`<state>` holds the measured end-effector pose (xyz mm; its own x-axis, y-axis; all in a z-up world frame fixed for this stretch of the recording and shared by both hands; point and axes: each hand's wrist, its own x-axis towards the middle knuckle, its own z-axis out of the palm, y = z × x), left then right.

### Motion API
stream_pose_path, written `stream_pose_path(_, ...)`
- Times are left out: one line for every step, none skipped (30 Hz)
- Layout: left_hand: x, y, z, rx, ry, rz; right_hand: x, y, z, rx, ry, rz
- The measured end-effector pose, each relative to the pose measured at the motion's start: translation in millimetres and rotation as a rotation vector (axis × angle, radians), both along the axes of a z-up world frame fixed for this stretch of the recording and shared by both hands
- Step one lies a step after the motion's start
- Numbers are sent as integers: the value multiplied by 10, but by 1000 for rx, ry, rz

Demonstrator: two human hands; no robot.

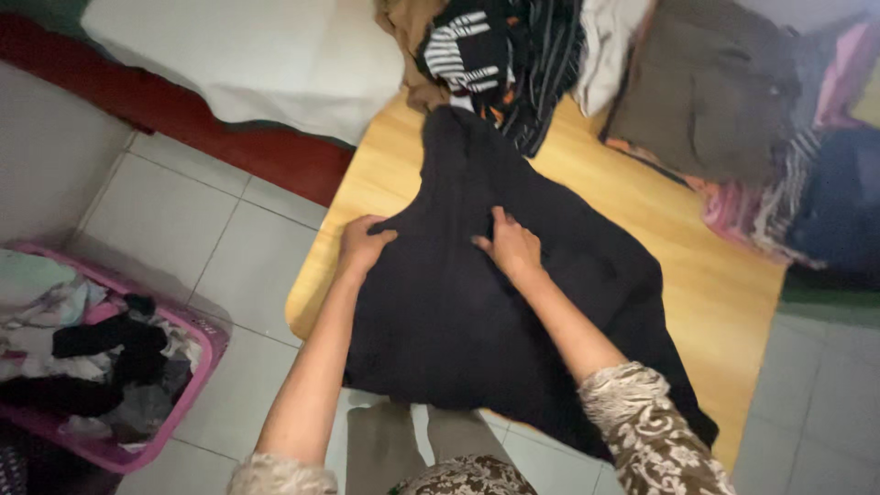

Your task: The person folds a black shirt on a wooden table, smoothing the fabric by hand and folding the sides and bottom inward to create a rectangular shape.

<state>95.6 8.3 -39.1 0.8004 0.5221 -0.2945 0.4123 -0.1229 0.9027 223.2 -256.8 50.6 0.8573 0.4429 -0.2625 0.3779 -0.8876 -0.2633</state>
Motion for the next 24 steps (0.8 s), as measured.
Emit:
stream_pose_path(-72,70,83,114,38,28,182,-34,-138,-36,95,47)
stream_pose_path(-177,117,181,118,45,38,427,-149,-251,-73,189,95)
stream_pose_path(-274,160,286,241,112,74,746,-319,-320,-53,310,99)
stream_pose_path(-327,198,390,364,179,109,1036,-424,-395,-33,431,104)
stream_pose_path(-331,207,483,368,183,113,1354,-646,-372,3,590,-120)
stream_pose_path(-316,189,559,431,338,72,1718,-723,-340,212,293,146)
stream_pose_path(-273,158,606,490,490,24,2071,-821,-241,194,371,10)
stream_pose_path(-210,144,634,490,492,20,2281,-814,-184,194,373,7)
stream_pose_path(-105,105,639,574,409,-8,2456,-824,-68,525,264,-201)
stream_pose_path(1,73,632,656,324,-36,2556,-794,51,854,142,-407)
stream_pose_path(123,41,611,651,324,-43,2573,-719,151,1008,56,-145)
stream_pose_path(298,-4,568,574,310,-49,2537,-633,249,1141,-21,131)
stream_pose_path(473,-45,512,498,298,-59,2383,-564,311,1135,-20,121)
stream_pose_path(672,-88,438,413,348,-60,2133,-503,329,988,-176,96)
stream_pose_path(884,-111,351,332,395,-60,1859,-437,318,839,-330,73)
stream_pose_path(1033,-134,253,332,395,-68,1574,-400,292,774,-326,38)
stream_pose_path(1166,-155,147,225,329,-19,1312,-379,260,710,-320,6)
stream_pose_path(1297,-157,40,118,264,30,1086,-355,208,718,-295,21)
stream_pose_path(1389,-134,-61,113,271,28,841,-373,139,657,-238,65)
stream_pose_path(1459,-79,-132,202,96,113,640,-413,69,596,-181,108)
stream_pose_path(1496,-5,-153,294,-81,202,523,-468,6,594,-176,109)
stream_pose_path(1490,95,-115,276,-191,227,422,-517,-63,477,-182,118)
stream_pose_path(1445,161,-27,257,-299,253,361,-559,-126,359,-185,128)
stream_pose_path(1369,189,95,254,-291,256,358,-608,-172,356,-177,131)
